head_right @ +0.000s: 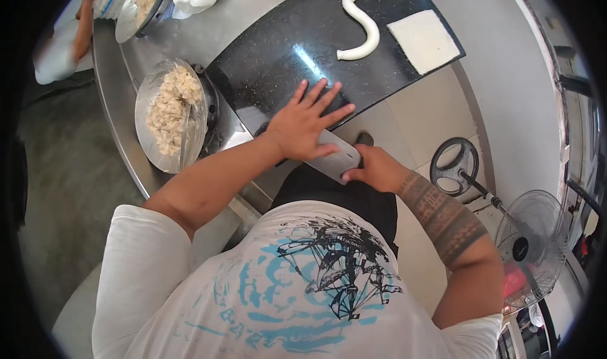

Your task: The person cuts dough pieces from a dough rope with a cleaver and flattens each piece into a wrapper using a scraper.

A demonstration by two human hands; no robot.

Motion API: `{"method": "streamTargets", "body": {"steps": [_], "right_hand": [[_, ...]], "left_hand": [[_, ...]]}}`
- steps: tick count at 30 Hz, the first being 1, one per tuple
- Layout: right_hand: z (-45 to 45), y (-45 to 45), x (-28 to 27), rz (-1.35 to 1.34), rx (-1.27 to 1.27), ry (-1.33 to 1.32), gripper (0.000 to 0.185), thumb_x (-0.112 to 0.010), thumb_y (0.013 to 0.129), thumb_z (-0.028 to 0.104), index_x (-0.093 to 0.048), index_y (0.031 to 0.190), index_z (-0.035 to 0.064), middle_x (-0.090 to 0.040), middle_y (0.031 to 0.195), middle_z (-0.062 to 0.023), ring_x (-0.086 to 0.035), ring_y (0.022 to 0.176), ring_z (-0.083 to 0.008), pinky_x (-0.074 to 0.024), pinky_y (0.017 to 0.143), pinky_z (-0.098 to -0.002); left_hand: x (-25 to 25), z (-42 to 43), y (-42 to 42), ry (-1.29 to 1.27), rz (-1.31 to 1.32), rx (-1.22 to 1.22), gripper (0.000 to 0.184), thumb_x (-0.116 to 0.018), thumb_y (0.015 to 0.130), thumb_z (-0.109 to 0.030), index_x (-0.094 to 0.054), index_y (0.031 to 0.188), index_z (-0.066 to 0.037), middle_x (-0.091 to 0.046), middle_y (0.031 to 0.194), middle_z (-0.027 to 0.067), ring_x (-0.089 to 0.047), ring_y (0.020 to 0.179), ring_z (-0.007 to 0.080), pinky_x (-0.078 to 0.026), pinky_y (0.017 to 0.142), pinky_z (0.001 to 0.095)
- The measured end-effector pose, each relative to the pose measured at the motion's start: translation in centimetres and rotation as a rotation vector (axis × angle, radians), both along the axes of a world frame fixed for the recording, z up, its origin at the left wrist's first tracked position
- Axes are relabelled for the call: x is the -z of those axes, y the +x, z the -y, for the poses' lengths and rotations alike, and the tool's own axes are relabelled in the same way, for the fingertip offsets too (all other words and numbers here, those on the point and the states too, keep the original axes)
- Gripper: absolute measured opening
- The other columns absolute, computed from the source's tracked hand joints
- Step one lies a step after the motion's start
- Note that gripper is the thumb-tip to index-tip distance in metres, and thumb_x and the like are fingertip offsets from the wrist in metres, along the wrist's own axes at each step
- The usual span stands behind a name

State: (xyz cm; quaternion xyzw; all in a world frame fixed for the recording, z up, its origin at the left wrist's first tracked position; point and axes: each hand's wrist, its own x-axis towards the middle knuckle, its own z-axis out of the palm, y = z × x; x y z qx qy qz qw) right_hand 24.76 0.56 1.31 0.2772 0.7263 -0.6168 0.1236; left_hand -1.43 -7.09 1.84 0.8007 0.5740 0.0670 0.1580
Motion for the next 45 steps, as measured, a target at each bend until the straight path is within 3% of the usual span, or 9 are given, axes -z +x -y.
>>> {"method": "streamTargets", "body": {"steps": [7,10,17,23,26,29,33,34,45], "right_hand": [[-4.2,-2.7,-1.9,0.055,-0.064,0.196,0.056,-0.088,0.088,0.033,-0.061,0.12,-0.0038,-0.074,0.099,-0.0268,-0.073,0.1,-0.0443,-0.055,0.087,-0.0485],[-4.1,-3.2,-1.6,0.016,0.01,0.443,0.057,-0.089,0.086,0.035,-0.063,0.118,-0.0044,-0.073,0.1,-0.0273,-0.073,0.099,-0.0447,-0.0554,0.087,-0.0492],[0.2,-2.5,-1.0,0.012,0.152,0.092,0.052,-0.091,0.086,0.025,-0.069,0.124,-0.0023,-0.078,0.112,-0.0196,-0.074,0.107,-0.0281,-0.0564,0.097,-0.0413],[-0.4,-1.0,-2.2,0.229,0.124,0.241,0.064,-0.09,0.086,0.035,-0.061,0.127,-0.0048,-0.074,0.106,-0.0273,-0.074,0.1,-0.0418,-0.0567,0.086,-0.0473],[-3.7,-2.4,-1.7,0.056,0.102,0.401,0.059,-0.09,0.085,0.036,-0.062,0.118,-0.0049,-0.073,0.099,-0.0293,-0.074,0.094,-0.0446,-0.0565,0.082,-0.05],[-5.6,-5.0,-3.5,0.129,0.108,0.462,0.052,-0.091,0.087,0.03,-0.067,0.118,-0.0037,-0.075,0.094,-0.0166,-0.072,0.086,-0.0262,-0.0566,0.082,-0.0404],[0.6,-2.5,-1.4,0.035,0.241,0.162,0.056,-0.091,0.086,0.029,-0.068,0.127,-0.0025,-0.078,0.108,-0.015,-0.073,0.095,-0.0215,-0.0575,0.09,-0.0374],[3.0,-1.4,-0.8,-0.047,0.26,0.189,0.059,-0.089,0.085,0.028,-0.066,0.13,-0.0025,-0.076,0.116,-0.0231,-0.075,0.107,-0.0324,-0.0572,0.096,-0.0419],[-3.7,-3.8,-3.0,0.15,0.279,0.412,0.055,-0.088,0.086,0.029,-0.065,0.123,-0.0045,-0.075,0.105,-0.0235,-0.076,0.096,-0.0346,-0.0575,0.088,-0.044]], "left_hand": [[0.1,-3.8,-2.0,0.112,-0.081,-0.065,0.092,-0.062,0.092,-0.072,-0.034,0.17,-0.03,-0.022,0.176,0.024,-0.021,0.161,0.0495,-0.016,0.125,0.0743],[0.4,-5.7,-3.9,0.266,-0.093,-0.006,0.093,-0.062,0.092,-0.071,-0.035,0.17,-0.028,-0.022,0.176,0.0242,-0.022,0.161,0.0481,-0.016,0.125,0.0744],[0.7,-2.9,-3.8,0.188,-0.007,0.117,0.097,-0.064,0.088,-0.075,-0.035,0.169,-0.03,-0.022,0.176,0.023,-0.021,0.162,0.048,-0.019,0.128,0.0681],[0.6,-3.9,-1.1,0.174,-0.02,0.137,0.098,-0.064,0.087,-0.076,-0.035,0.169,-0.032,-0.022,0.177,0.0216,-0.024,0.16,0.0486,-0.018,0.126,0.0709],[0.9,-6.8,-3.3,0.278,-0.085,0.083,0.097,-0.064,0.087,-0.076,-0.034,0.169,-0.035,-0.021,0.178,0.0204,-0.024,0.161,0.0481,-0.016,0.126,0.0716],[1.7,-9.3,-5.7,0.395,-0.075,0.092,0.098,-0.064,0.088,-0.076,-0.031,0.17,-0.035,-0.018,0.179,0.0193,-0.02,0.162,0.0484,-0.013,0.127,0.071],[0.9,-6.2,-4.4,0.284,0.027,0.223,0.098,-0.06,0.089,-0.079,-0.03,0.171,-0.034,-0.016,0.179,0.0214,-0.017,0.163,0.0478,-0.012,0.129,0.0684],[2.0,-4.2,-3.1,0.172,-0.035,0.209,0.099,-0.06,0.089,-0.079,-0.03,0.171,-0.034,-0.016,0.179,0.0223,-0.018,0.163,0.0474,-0.013,0.128,0.0698],[0.6,-11.6,-4.1,0.437,-0.006,0.235,0.096,-0.068,0.089,-0.069,-0.031,0.17,-0.036,-0.023,0.178,0.0155,-0.023,0.163,0.0432,-0.014,0.128,0.0696]]}}
